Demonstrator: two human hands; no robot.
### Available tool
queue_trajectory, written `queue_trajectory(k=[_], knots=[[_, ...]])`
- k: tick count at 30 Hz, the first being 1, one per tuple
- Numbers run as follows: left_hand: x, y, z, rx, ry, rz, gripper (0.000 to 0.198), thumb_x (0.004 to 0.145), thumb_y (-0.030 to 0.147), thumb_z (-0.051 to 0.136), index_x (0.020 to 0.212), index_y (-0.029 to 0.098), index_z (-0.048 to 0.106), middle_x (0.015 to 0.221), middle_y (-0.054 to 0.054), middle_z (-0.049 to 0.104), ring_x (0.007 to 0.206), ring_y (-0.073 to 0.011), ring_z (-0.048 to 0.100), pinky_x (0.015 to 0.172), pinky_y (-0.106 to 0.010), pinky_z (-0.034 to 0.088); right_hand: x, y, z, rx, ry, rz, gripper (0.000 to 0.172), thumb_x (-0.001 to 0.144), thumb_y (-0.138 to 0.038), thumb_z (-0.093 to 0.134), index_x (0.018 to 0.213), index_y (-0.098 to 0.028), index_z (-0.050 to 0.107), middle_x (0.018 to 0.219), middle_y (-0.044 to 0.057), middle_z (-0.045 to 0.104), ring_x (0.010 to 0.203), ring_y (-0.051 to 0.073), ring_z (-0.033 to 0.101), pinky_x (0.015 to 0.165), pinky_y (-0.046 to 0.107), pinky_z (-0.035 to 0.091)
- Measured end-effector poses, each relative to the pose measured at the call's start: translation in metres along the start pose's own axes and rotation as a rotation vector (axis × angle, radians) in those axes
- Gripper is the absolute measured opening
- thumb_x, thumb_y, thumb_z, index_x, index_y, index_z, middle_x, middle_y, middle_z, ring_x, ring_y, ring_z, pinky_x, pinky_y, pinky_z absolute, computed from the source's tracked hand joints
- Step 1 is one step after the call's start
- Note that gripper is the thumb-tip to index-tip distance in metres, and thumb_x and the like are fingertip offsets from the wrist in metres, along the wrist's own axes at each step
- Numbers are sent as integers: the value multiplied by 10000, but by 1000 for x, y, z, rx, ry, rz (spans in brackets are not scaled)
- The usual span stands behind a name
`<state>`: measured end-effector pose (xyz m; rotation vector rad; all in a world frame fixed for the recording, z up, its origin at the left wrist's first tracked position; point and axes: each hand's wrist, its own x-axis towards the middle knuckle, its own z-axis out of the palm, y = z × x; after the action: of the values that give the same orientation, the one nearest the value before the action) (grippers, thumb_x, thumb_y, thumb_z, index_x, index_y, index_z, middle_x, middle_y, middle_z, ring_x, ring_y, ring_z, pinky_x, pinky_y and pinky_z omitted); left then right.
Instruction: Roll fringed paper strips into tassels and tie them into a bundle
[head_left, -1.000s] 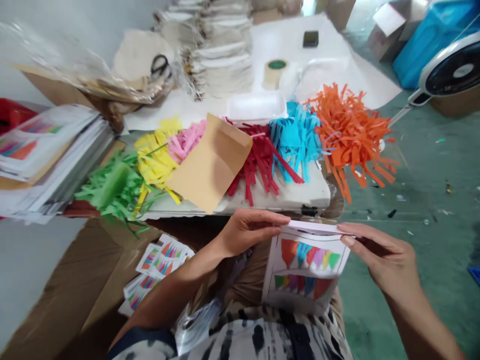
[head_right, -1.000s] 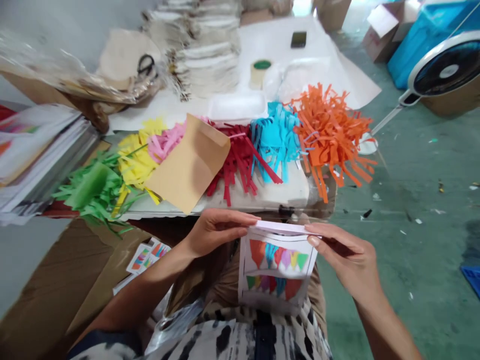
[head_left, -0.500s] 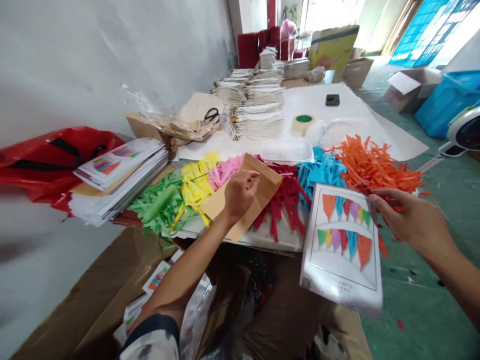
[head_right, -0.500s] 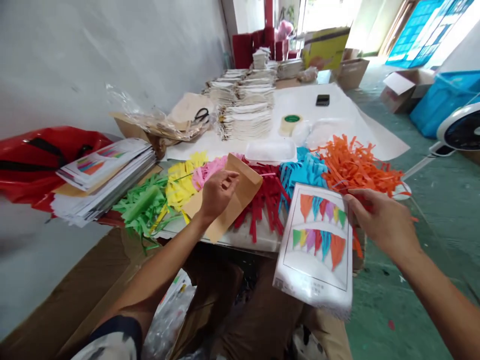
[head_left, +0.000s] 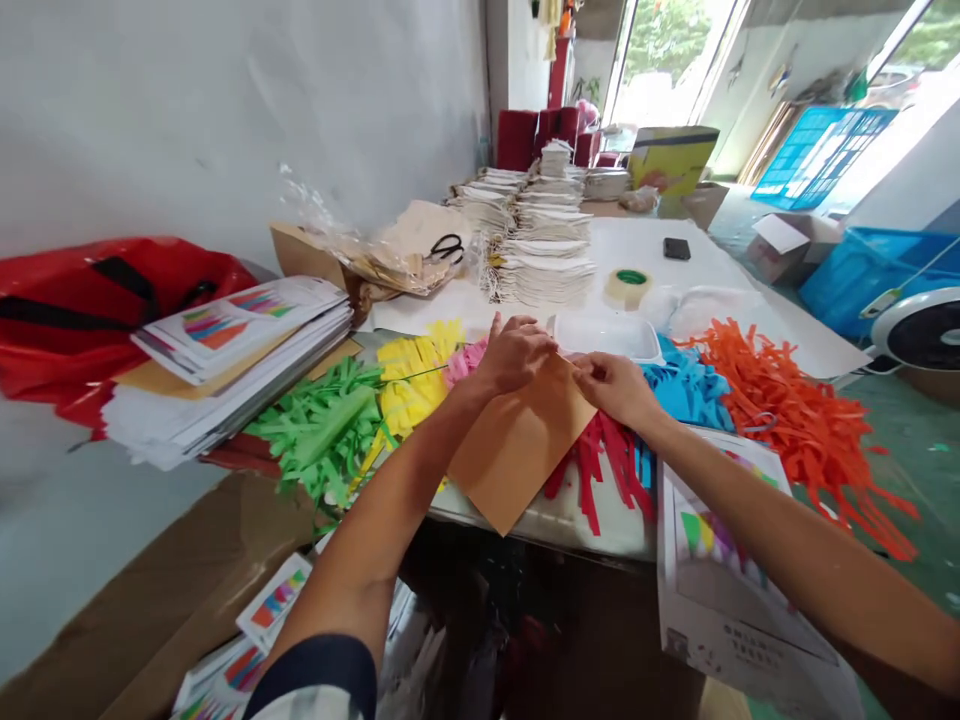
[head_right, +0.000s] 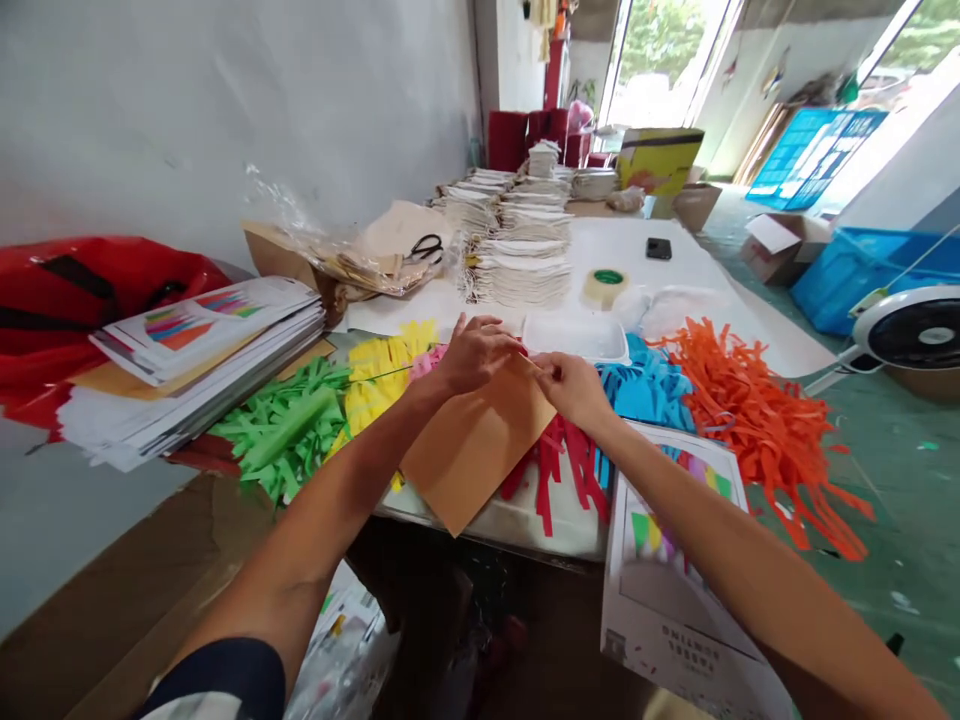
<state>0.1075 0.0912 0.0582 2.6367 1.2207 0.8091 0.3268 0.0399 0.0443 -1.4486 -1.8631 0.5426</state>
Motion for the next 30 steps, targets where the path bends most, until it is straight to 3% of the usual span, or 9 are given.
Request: queue_trajectory(k=[2,3,6,8,10,15,22,26,30], knots=[[2,-3,-7,-63,6,13,225,952,239,642,1096,252,814,1183,-72,791,1353,-320,545,1260,-732,136,0,4,-1,30,-8,1,309,919,-395,598,994,-148,767,747,34,718,655,170,614,608,285,468],[3,-3,-11,-129,6,8,200,940,262,660,1058,234,819,1118,-76,797,1289,-306,585,1243,-690,230,-3,4,-5,45,-15,-4,330,925,-413,593,1020,-146,762,760,32,719,658,168,613,599,281,466],[8,4,-18,-471,-84,-35,207,882,304,691,964,154,809,910,-72,781,951,-217,679,950,-408,526,-14,-3,-21,79,-45,-36,367,930,-442,620,1131,-169,761,863,33,756,730,178,651,651,284,502],[11,13,-21,-661,-150,-52,229,824,319,721,904,118,796,729,-22,707,704,-138,609,693,-267,469,-21,-14,-32,89,-34,-71,355,930,-428,651,1168,-196,776,929,36,780,797,191,684,710,294,521],[13,25,-23,-743,-160,-60,231,770,322,751,853,110,787,610,33,593,589,-90,495,584,-231,352,-27,-25,-39,53,16,-105,312,933,-405,670,1142,-212,800,934,36,791,823,201,700,745,307,520],[16,46,-23,-902,-137,-97,242,750,341,767,808,106,760,663,18,610,633,-90,507,617,-239,365,-40,-40,-48,-126,224,-185,219,946,-373,685,1028,-228,829,930,53,815,808,221,724,759,342,518],[20,65,-22,-914,-153,-126,249,772,360,771,806,114,760,724,-10,666,725,-130,578,706,-267,418,-57,-27,-51,-304,449,-411,151,983,-310,672,945,-247,804,954,47,838,842,239,765,836,392,532],[20,73,-21,-909,-177,-130,274,774,377,769,809,106,754,720,-12,670,708,-126,571,684,-260,419,-63,-24,-53,-302,469,-524,143,994,-248,668,925,-244,793,974,39,838,885,229,776,876,406,536],[21,68,-26,-857,-247,-158,271,785,377,744,848,114,736,708,-4,659,653,-115,558,626,-241,412,-68,-30,-57,-172,464,-468,126,983,-259,688,939,-254,806,1172,78,797,1063,257,746,970,469,537]])
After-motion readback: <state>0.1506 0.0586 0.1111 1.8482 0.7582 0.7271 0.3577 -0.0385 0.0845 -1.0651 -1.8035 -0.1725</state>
